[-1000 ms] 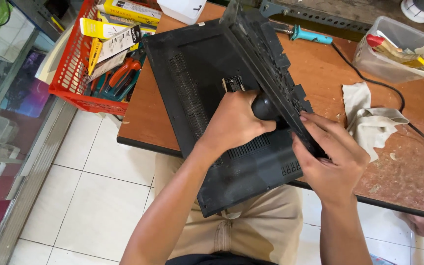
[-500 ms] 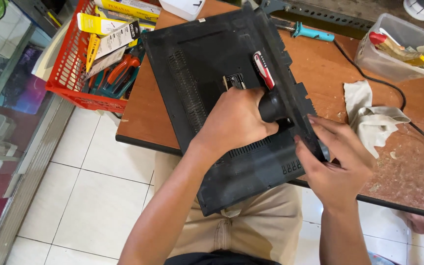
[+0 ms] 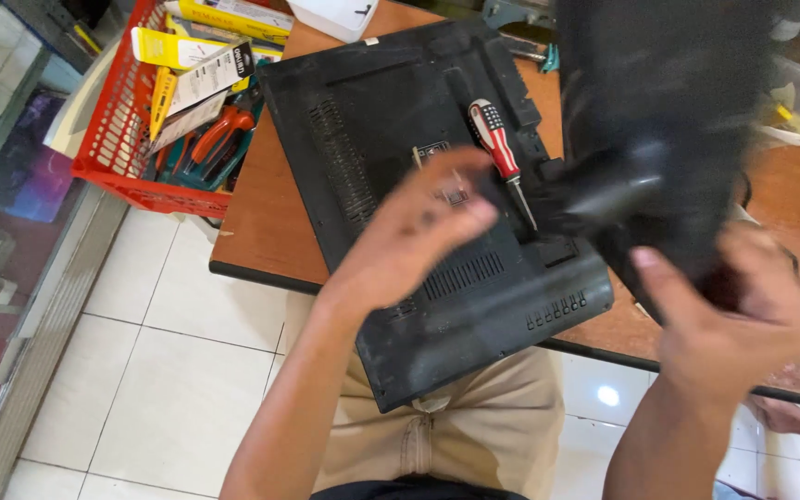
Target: Disassembling a computer monitor by unscrewing the back panel, removing the stand, and cleaning the parts.
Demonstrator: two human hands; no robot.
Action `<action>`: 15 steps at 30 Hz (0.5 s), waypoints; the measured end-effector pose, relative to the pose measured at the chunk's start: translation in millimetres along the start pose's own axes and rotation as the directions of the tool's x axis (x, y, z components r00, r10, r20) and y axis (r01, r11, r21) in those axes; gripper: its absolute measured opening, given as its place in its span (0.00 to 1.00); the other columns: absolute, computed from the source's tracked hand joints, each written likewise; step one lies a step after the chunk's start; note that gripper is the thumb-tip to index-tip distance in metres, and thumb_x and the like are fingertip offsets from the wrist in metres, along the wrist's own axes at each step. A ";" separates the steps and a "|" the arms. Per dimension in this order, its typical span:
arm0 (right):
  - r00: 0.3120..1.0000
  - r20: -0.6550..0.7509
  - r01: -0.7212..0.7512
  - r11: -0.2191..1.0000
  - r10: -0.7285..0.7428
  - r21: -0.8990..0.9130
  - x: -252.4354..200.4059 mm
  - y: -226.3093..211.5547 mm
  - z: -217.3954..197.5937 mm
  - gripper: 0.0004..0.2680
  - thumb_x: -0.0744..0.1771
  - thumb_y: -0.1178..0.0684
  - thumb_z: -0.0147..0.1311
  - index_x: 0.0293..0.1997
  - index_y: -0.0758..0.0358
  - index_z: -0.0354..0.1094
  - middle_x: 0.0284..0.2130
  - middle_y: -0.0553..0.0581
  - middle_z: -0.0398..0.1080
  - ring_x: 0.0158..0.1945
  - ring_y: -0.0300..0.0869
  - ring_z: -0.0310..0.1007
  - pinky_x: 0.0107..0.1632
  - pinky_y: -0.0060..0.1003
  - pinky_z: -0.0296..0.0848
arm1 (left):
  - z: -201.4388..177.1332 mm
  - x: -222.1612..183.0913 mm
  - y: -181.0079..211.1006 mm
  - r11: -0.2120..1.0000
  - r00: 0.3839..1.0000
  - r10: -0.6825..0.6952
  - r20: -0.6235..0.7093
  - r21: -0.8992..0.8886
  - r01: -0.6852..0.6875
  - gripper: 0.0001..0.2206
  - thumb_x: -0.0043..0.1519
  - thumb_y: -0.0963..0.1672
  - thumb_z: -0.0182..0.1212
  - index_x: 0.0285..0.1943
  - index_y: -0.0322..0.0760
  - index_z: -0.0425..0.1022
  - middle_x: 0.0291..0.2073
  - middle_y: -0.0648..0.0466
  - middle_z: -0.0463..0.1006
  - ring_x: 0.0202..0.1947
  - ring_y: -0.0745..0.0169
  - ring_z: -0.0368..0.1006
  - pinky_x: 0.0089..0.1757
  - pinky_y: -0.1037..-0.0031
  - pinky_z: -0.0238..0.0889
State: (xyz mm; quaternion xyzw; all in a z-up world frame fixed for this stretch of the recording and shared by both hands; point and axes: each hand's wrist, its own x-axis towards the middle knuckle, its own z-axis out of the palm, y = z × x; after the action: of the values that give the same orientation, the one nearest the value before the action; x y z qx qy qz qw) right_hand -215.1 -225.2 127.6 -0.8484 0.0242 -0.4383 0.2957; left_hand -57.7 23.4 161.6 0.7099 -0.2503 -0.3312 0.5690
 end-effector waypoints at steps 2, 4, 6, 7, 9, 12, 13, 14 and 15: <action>0.905 -0.194 -0.301 0.892 0.378 0.336 -2.3 20.8 -11.9 0.17 0.59 0.60 0.72 0.49 0.61 0.68 0.44 0.50 0.70 0.50 0.40 0.72 0.57 0.34 0.75 | -2.9 14.1 -34.4 0.907 0.921 0.258 -0.290 -0.256 -0.335 0.28 0.65 0.57 0.50 0.71 0.47 0.58 0.72 0.55 0.61 0.73 0.59 0.58 0.64 0.63 0.55; 0.857 -0.077 -0.389 0.737 0.510 0.553 13.4 -3.5 2.2 0.17 0.57 0.58 0.65 0.49 0.63 0.71 0.45 0.52 0.74 0.50 0.42 0.76 0.58 0.33 0.78 | 3.4 31.7 -50.5 0.850 0.939 0.231 -0.254 -0.417 -0.322 0.32 0.63 0.57 0.52 0.74 0.45 0.55 0.73 0.50 0.61 0.71 0.56 0.63 0.63 0.63 0.58; 0.794 0.067 -0.455 0.517 0.604 0.725 12.7 -3.9 21.5 0.19 0.55 0.56 0.59 0.50 0.65 0.75 0.47 0.55 0.78 0.50 0.44 0.80 0.60 0.34 0.80 | 9.0 38.7 -56.9 0.769 0.954 0.212 -0.214 -0.566 -0.297 0.37 0.61 0.58 0.55 0.77 0.43 0.53 0.75 0.45 0.61 0.68 0.53 0.68 0.61 0.63 0.62; 0.693 0.131 -0.513 0.358 0.709 0.780 2.8 8.5 32.8 0.17 0.57 0.60 0.61 0.49 0.60 0.74 0.47 0.55 0.78 0.47 0.45 0.80 0.57 0.38 0.80 | 12.9 36.8 -56.1 0.649 0.945 0.297 -0.136 -0.698 -0.304 0.37 0.62 0.56 0.60 0.77 0.38 0.55 0.72 0.48 0.65 0.68 0.56 0.67 0.63 0.64 0.61; 0.579 0.199 -0.544 0.192 0.791 0.817 -7.1 14.3 55.1 0.17 0.58 0.65 0.62 0.49 0.54 0.74 0.47 0.56 0.79 0.45 0.46 0.80 0.54 0.43 0.80 | 18.8 25.8 -43.7 0.512 0.918 0.391 -0.069 -0.812 -0.280 0.37 0.63 0.54 0.65 0.78 0.34 0.58 0.69 0.50 0.68 0.68 0.59 0.66 0.66 0.65 0.59; 0.720 0.372 -0.563 0.179 0.586 0.807 -11.7 2.7 81.5 0.15 0.62 0.63 0.59 0.53 0.71 0.69 0.38 0.63 0.77 0.38 0.48 0.83 0.43 0.47 0.85 | 19.6 10.4 -26.4 0.618 0.974 0.076 -0.215 -0.756 -0.215 0.28 0.48 0.43 0.77 0.57 0.27 0.73 0.38 0.49 0.80 0.39 0.54 0.79 0.42 0.60 0.73; 0.788 0.316 -0.533 0.328 0.529 0.780 -14.5 5.8 85.1 0.18 0.63 0.63 0.60 0.59 0.68 0.63 0.45 0.62 0.71 0.46 0.47 0.76 0.50 0.47 0.77 | 16.9 14.6 -31.5 0.744 0.958 0.117 -0.263 -0.616 -0.260 0.23 0.48 0.42 0.77 0.52 0.29 0.77 0.36 0.52 0.80 0.38 0.58 0.78 0.39 0.66 0.71; 0.849 0.265 -0.484 0.469 0.458 0.739 -17.2 8.6 89.0 0.21 0.65 0.63 0.61 0.64 0.66 0.57 0.52 0.61 0.65 0.53 0.46 0.68 0.57 0.47 0.69 | 13.8 18.6 -36.7 0.842 0.939 0.164 -0.301 -0.454 -0.292 0.18 0.49 0.40 0.76 0.48 0.31 0.80 0.33 0.56 0.80 0.37 0.62 0.78 0.36 0.71 0.69; 0.848 0.271 -0.486 0.464 0.456 0.741 -19.9 10.5 92.9 0.21 0.65 0.63 0.61 0.64 0.66 0.57 0.52 0.61 0.65 0.53 0.46 0.68 0.57 0.47 0.69 | 17.8 16.7 -36.4 0.843 0.938 0.161 -0.307 -0.452 -0.292 0.18 0.49 0.40 0.76 0.48 0.31 0.80 0.33 0.56 0.80 0.37 0.62 0.78 0.36 0.71 0.69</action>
State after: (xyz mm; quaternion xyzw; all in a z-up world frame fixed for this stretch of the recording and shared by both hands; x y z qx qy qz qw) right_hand -154.6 -183.3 66.7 -0.5970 0.0570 -0.2897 0.7460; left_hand -61.0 8.1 120.6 0.5441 -0.1647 -0.2187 0.7931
